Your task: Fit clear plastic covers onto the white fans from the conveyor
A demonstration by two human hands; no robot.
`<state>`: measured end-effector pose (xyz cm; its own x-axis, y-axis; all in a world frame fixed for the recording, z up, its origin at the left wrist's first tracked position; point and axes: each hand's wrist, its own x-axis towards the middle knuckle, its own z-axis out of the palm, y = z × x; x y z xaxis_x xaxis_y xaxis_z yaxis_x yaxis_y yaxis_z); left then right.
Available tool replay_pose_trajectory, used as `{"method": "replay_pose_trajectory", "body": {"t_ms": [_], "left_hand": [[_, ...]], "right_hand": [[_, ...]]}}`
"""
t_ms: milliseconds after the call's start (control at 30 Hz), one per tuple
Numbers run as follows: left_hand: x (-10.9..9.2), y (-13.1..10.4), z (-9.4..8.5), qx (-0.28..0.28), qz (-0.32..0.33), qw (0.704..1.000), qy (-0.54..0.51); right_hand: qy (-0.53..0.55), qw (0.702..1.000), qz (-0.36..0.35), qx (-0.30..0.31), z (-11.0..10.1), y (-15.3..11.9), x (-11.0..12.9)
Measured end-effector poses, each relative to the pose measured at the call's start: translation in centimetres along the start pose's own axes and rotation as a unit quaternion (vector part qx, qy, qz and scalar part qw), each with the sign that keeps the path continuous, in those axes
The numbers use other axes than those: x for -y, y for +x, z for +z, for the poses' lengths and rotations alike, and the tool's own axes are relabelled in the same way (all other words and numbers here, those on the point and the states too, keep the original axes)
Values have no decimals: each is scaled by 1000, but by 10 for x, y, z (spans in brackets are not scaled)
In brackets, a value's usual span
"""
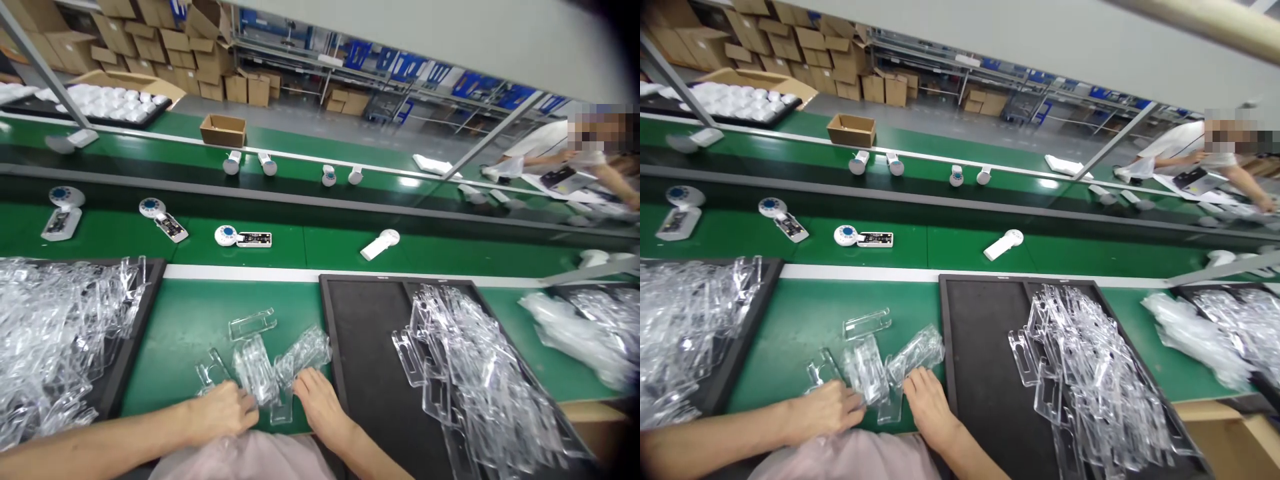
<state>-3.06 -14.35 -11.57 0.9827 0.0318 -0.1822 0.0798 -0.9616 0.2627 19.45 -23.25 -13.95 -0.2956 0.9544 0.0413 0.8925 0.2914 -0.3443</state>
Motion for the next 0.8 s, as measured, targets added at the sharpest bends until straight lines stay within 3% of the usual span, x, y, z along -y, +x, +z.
{"method": "replay_pose_trajectory", "body": {"t_ms": [67,133,233,333,400,467,567,633,700,767,800], "left_hand": [[-1,-2,-7,-14,-88,995,-55],[-2,-5,-25,-63,-198,967,-147],[1,-14,-70,-160,-298,876,-344],[9,-26,-117,-235,-313,768,-507],[15,-33,-142,-252,-325,721,-557],[20,-40,-163,-246,-331,707,-575],[21,-46,-185,-255,-299,734,-553],[17,-46,-187,-296,-286,747,-522],[5,-44,-173,-332,-288,718,-539],[-14,-44,-145,-342,-302,645,-613],[-26,-47,-127,-343,-312,594,-657]], "right_hand": [[19,1000,8,-13,-10,11,-1],[57,997,28,-35,-33,24,4],[197,974,67,-85,-80,42,16],[334,927,120,-119,-120,57,27],[373,909,137,-122,-139,65,31],[389,905,130,-115,-152,71,34],[416,892,124,-127,-162,80,41],[468,862,145,-129,-158,85,51],[553,812,166,-87,-143,89,66],[618,768,164,-37,-118,89,86],[624,767,149,-24,-103,87,97]]}}
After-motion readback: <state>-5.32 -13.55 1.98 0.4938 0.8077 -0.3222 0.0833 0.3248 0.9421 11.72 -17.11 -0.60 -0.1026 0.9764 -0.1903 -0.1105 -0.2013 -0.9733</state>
